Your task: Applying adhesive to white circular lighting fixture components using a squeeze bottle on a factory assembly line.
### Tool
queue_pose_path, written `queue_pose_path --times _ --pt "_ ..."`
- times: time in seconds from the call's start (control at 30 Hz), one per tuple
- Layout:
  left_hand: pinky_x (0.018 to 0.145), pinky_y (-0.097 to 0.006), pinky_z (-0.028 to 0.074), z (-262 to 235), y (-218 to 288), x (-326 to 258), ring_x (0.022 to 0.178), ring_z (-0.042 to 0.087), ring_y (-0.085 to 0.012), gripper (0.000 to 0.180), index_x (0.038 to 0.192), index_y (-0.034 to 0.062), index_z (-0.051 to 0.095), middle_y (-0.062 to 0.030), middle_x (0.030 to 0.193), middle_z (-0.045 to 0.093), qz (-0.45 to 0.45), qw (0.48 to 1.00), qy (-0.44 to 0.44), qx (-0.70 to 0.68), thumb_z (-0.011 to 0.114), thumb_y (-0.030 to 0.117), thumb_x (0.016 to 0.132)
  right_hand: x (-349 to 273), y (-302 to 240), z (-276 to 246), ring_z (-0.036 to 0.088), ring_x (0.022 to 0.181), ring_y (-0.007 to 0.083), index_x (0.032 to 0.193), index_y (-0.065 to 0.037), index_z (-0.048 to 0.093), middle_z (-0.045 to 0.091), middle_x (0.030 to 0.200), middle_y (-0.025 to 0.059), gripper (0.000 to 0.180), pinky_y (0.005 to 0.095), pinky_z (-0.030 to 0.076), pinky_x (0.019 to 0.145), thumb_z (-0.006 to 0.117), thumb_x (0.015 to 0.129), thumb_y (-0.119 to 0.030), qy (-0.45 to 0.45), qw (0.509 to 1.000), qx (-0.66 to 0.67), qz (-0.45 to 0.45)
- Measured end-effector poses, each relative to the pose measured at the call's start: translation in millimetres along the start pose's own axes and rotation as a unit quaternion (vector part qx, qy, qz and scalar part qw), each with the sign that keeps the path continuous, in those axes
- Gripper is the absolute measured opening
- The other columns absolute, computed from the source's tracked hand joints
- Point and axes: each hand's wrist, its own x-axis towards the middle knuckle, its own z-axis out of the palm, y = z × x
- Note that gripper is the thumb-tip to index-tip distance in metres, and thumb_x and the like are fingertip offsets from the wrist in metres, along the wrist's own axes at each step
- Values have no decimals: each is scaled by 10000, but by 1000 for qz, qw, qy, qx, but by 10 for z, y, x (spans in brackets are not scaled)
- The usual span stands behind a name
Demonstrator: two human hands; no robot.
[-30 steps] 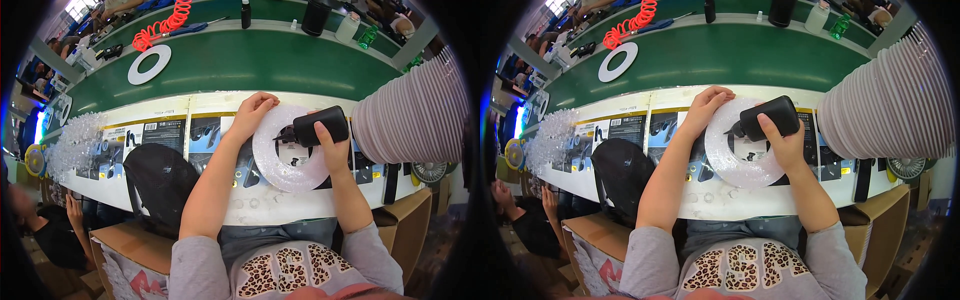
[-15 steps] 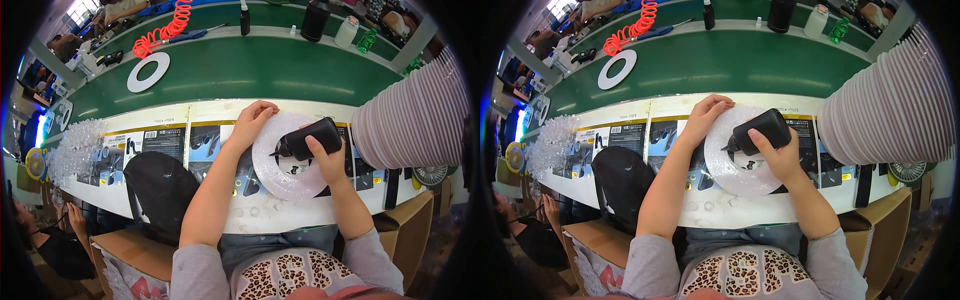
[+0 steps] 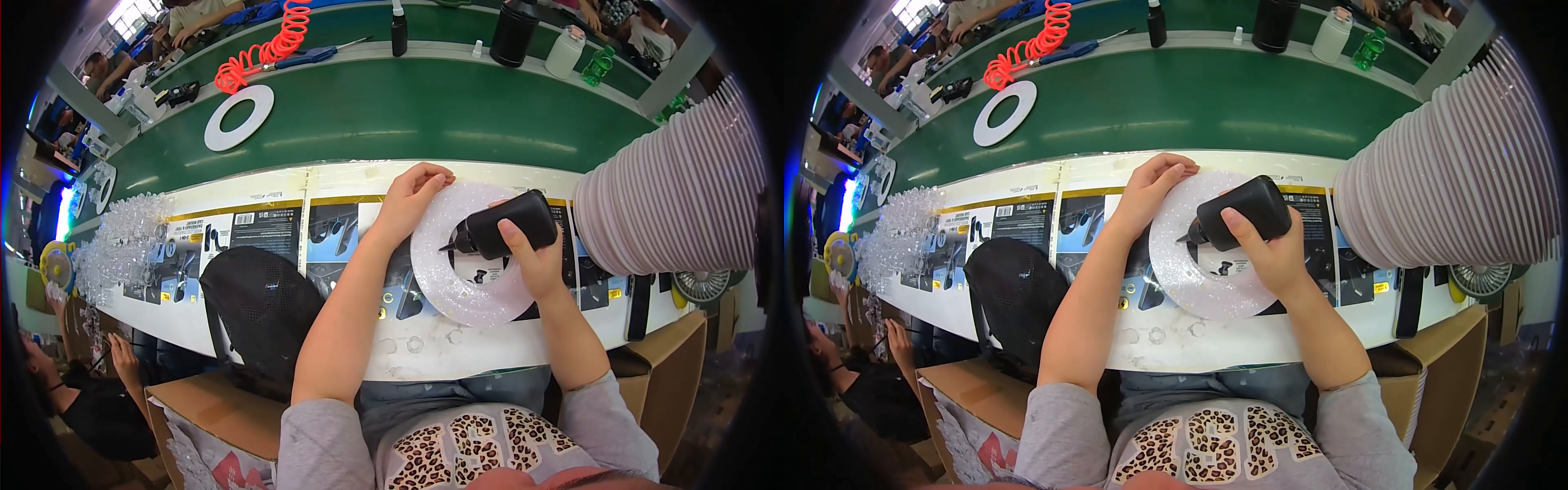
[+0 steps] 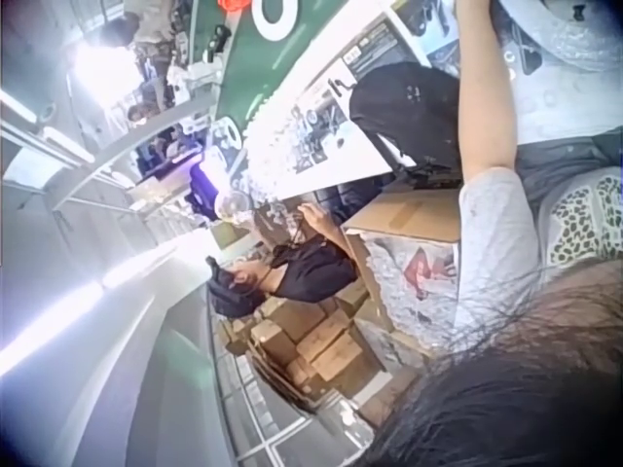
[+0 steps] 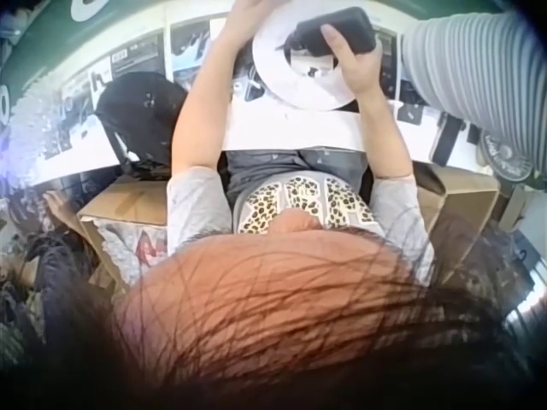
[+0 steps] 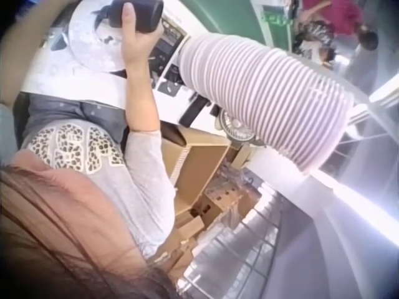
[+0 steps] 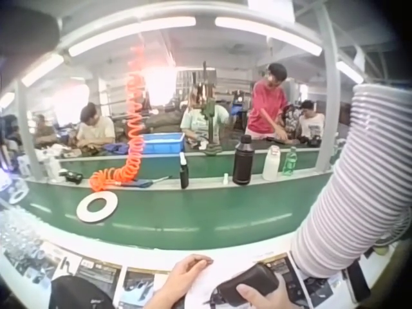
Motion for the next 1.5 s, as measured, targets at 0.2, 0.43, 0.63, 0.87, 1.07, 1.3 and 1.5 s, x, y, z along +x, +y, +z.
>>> queue_pose_path --times 0.2,0.43,0.63,0.87,1.07,1.3,1.5 --pt "865 -250 445 -1 -15 1 960 586 -149 201 1027 -23 579 -104 989 636 3 1000 5 -7 501 121 910 6 21 -8 594 777 109 1012 18 604 638 864 64 257 232 473 711 612 861 -190 2 1000 -12 -2" --pt "871 -254 445 -10 -9 6 963 584 -151 194 1027 -21 579 -103 994 632 1 1000 4 -17 499 113 911 -1 16 -32 595 866 126 1032 20 584 630 964 87 254 261 474 778 595 862 -168 43 999 11 0" --pt "876 -254 449 -8 -5 3 954 587 -149 195 1018 -31 577 -104 986 631 1 999 6 -36 497 113 913 -27 11 72 579 894 133 1076 9 576 616 1022 82 329 263 454 817 628 839 -214 -23 1000 -8 -5" --pt "886 -256 451 -7 -4 -1 957 588 -148 193 1015 -31 577 -108 983 631 5 999 7 -49 498 114 914 -50 -10 149 574 888 126 1083 3 581 624 990 75 360 256 445 821 648 830 -244 -40 999 -27 -4" --pt "929 -276 439 -19 8 -6 1018 571 -173 216 1048 -35 561 -127 1045 606 -6 999 -5 -46 484 125 925 -51 -7 135 572 881 120 1079 1 586 628 979 69 361 254 446 814 656 830 -252 -40 999 -27 12" --pt "929 -278 437 -26 1 -6 1023 568 -173 218 1049 -34 559 -123 1046 605 -5 999 -7 -42 482 128 926 -47 4 151 573 878 123 1072 1 589 627 987 72 349 254 446 815 652 833 -245 -47 999 -26 -1" --pt "884 -264 454 -11 -19 9 967 589 -159 190 1011 -31 576 -112 986 633 4 999 8 -52 510 116 910 -47 2 141 573 882 127 1071 2 588 626 992 76 348 260 445 820 651 833 -243 -42 999 -23 1"
